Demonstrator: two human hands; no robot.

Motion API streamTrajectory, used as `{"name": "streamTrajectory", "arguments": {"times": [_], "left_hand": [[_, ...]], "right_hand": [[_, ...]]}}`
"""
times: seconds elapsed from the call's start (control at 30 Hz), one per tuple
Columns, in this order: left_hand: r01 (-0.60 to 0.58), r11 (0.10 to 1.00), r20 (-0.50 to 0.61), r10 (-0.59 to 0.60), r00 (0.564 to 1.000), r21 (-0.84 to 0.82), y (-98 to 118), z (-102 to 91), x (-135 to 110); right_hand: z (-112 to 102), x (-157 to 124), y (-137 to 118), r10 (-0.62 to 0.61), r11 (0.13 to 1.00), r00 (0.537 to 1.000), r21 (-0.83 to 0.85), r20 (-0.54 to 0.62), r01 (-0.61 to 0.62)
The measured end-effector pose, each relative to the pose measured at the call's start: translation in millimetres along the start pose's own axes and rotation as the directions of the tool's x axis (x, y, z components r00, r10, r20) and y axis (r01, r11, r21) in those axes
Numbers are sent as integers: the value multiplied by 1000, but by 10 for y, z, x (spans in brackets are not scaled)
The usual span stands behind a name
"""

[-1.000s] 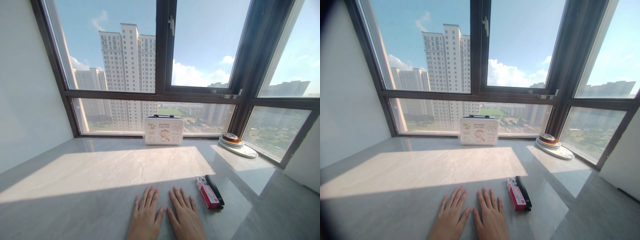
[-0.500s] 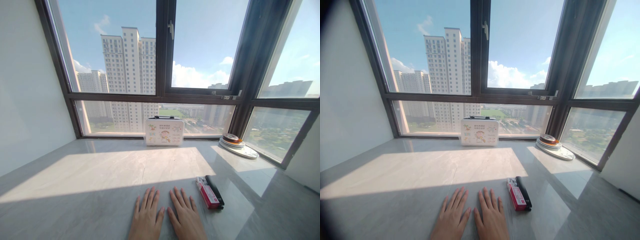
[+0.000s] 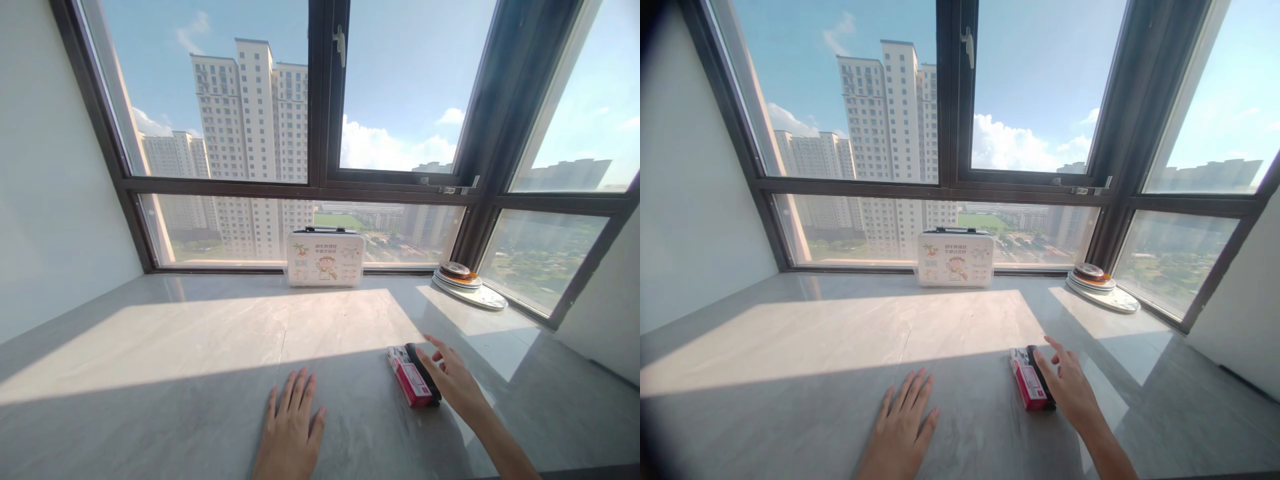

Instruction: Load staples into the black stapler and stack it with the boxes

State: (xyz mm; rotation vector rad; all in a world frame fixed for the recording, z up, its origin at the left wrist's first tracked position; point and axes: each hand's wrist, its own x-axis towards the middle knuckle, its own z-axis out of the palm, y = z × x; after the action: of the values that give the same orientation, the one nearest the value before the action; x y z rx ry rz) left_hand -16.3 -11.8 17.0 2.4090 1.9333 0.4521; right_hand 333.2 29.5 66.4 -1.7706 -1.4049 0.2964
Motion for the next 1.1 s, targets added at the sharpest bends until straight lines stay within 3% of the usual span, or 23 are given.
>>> {"name": "streamTrajectory", "arguments": {"times": [0.1,0.2,0.4,0.57,0.67,0.87,1.1], "left_hand": [[8,1000,-1,-8,1000,8,11,-19,1],[6,1000,-17,-5,1000,11,10,-15,2],[19,998,-40,-22,999,-64,-17,-4,-3],[185,930,-68,-217,974,-319,49,-148,100],[271,877,-79,-327,942,-396,148,-254,197],[243,944,-204,-289,935,-223,259,-298,195],[219,921,-199,-292,935,-323,45,-350,71]], "right_hand": [[-34,181,200,-5,980,942,188,335,-62],[80,108,131,-46,955,898,284,438,-90],[543,-309,-397,-54,918,927,383,371,-100],[1051,-689,-961,-64,964,948,265,312,-22],[1226,-870,-1186,-43,987,975,159,218,8],[1144,-952,-1079,-46,990,987,136,157,25],[1102,-990,-798,-22,972,985,234,170,-19]]}}
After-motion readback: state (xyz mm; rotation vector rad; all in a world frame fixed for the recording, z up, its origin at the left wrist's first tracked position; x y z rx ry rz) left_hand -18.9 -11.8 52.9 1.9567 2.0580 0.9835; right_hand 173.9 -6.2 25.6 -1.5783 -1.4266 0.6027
